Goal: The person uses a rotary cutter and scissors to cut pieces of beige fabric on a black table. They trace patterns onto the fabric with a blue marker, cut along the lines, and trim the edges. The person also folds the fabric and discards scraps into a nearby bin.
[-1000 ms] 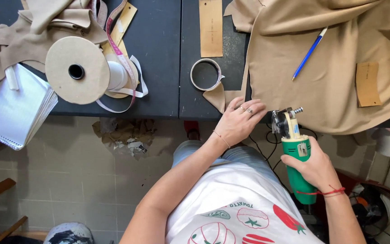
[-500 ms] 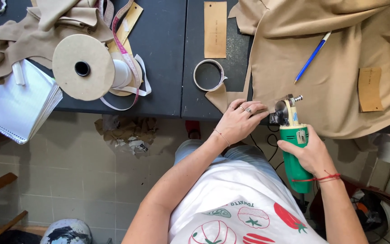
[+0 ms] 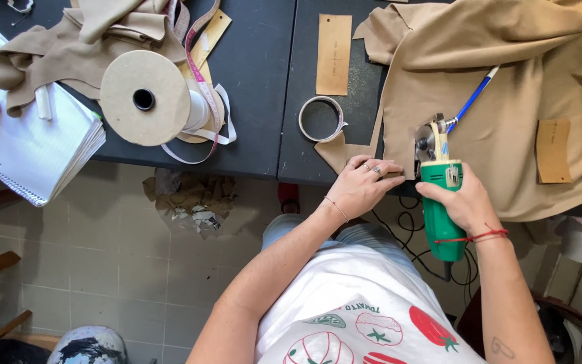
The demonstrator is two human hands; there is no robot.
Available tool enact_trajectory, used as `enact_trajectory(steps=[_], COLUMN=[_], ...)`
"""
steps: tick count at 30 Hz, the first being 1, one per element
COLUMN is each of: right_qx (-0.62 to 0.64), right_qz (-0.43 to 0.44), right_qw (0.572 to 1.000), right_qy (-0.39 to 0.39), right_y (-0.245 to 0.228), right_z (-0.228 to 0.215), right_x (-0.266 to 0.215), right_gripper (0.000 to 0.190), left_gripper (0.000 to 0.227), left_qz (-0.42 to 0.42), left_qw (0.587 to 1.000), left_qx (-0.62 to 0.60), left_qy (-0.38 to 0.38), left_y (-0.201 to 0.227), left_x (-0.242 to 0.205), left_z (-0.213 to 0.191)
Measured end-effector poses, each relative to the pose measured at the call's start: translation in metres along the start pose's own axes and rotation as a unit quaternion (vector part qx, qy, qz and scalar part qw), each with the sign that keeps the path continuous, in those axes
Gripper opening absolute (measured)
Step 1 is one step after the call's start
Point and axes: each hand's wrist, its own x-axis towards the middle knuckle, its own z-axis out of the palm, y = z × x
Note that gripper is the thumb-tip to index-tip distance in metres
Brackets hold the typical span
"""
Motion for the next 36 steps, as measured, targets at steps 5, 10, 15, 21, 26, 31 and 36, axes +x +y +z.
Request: enact_trajectory(steps=[5, 10, 15, 21, 26, 31, 36], right_qx=[0.015, 0.036, -0.044, -0.282, -0.434, -0.538, -0.531], right_qz=[-0.017, -0.059, -0.071, -0.112, -0.149, -0.205, -0.219], right_qw=[1.0, 0.998, 0.996, 0.948, 0.882, 0.809, 0.809], right_qy=[0.003, 0.004, -0.025, -0.096, -0.11, -0.114, -0.127], right_y=[-0.013, -0.026, -0.025, -0.013, -0.042, -0.062, -0.075], right_z=[-0.003, -0.005, -0.021, -0.062, -0.083, -0.087, -0.084], right_x=[0.014, 0.03, 0.036, 0.077, 0.107, 0.123, 0.12], right_gripper=[0.042, 0.039, 0.045, 0.047, 0.06, 0.068, 0.06], left_gripper=[0.025, 0.021, 0.011, 0.012, 0.011, 0.01, 0.007], left_qz=[-0.012, -0.014, -0.008, -0.03, -0.055, -0.097, -0.108], left_qw=[1.0, 0.997, 0.992, 0.993, 0.992, 0.99, 0.989], left_qx=[0.002, 0.073, 0.11, 0.067, 0.049, 0.022, 0.004], left_qy=[-0.003, 0.018, 0.069, 0.093, 0.105, 0.097, 0.096], left_y=[0.001, 0.006, 0.012, 0.014, 0.019, 0.022, 0.024], left_x=[0.0, 0.005, 0.009, 0.006, 0.01, 0.008, 0.008], left_z=[0.004, 0.002, -0.004, -0.01, -0.011, -0.005, -0.003])
